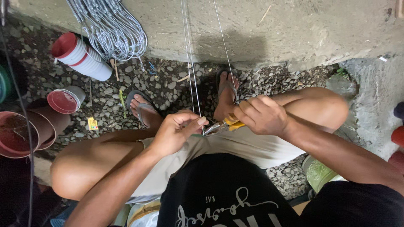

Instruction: The person sits on the ground and uses pliers to bend and twist metal wires into hanger shapes. They then insert the wires into a small red plastic pot and continue to secure them with the pliers.

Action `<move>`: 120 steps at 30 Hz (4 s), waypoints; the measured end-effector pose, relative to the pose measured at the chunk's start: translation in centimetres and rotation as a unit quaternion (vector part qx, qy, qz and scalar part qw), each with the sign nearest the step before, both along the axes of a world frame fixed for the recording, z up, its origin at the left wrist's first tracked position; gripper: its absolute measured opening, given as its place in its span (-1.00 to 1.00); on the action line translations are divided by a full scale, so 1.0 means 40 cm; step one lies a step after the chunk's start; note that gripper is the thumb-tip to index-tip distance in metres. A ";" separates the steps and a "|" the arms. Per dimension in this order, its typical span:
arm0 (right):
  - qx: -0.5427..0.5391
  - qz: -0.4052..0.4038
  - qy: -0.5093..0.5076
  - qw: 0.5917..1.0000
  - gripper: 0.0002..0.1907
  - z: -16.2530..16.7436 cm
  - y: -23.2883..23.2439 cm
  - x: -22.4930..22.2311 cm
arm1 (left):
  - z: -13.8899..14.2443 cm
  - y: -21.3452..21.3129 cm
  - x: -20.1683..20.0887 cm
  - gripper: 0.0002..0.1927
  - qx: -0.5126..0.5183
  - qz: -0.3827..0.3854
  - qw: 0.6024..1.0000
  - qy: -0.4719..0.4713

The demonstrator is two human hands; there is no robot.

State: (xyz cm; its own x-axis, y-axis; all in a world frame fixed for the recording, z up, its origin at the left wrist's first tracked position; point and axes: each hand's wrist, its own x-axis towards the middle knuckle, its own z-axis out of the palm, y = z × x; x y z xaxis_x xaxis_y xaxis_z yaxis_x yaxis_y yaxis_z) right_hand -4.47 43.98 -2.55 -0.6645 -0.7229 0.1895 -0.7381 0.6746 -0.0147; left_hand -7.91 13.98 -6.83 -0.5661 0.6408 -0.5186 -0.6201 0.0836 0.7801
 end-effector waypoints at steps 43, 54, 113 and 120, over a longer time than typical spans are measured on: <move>-0.463 -0.251 -0.606 0.596 -0.72 -0.174 -0.352 -0.175 | 0.081 -0.263 -0.136 -0.41 -0.241 -0.120 0.825 0.497; -0.429 -0.313 -0.588 0.610 -0.75 -0.207 -0.379 -0.179 | -0.138 -0.651 -0.532 -0.70 -0.544 0.078 0.761 0.345; -0.546 -0.114 -0.436 0.706 -0.91 0.091 -0.195 -0.108 | 0.240 -0.173 -0.141 -0.50 -0.190 -0.084 0.944 0.256; -0.484 -0.182 -0.425 0.743 -0.90 0.041 -0.201 -0.067 | 0.173 -0.112 -0.079 -0.82 -0.143 -0.105 0.959 0.223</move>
